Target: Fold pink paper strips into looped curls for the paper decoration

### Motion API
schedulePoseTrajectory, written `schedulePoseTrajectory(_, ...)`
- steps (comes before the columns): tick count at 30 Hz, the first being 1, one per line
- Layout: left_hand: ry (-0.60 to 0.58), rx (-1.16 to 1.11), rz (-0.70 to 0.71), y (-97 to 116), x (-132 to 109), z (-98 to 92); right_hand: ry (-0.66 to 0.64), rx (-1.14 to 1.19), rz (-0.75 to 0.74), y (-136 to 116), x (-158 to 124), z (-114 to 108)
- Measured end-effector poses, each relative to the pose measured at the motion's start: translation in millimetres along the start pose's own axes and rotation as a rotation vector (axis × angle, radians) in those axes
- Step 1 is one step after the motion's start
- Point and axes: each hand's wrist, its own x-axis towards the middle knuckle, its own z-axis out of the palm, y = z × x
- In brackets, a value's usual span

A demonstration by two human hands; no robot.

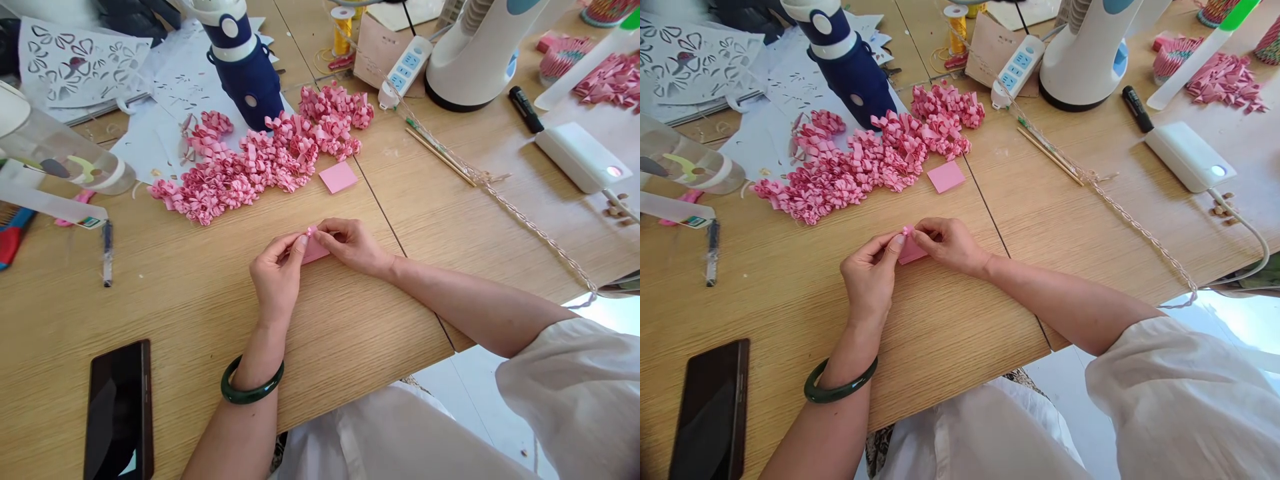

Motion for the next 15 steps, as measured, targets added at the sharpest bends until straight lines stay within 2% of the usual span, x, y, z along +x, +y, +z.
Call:
schedulePoseTrajectory(7, -0.027, -0.06, -0.01, 8.2, -1.0, -0.7, 0.007, -0.022, 0.016, 0.0, -0.3, -1.4)
schedulePoseTrajectory(15, -0.028, -0.025, 0.043, 1.8, 0.3, -1.3, -0.02, -0.022, 0.018, 1.9, 0.4, -0.5)
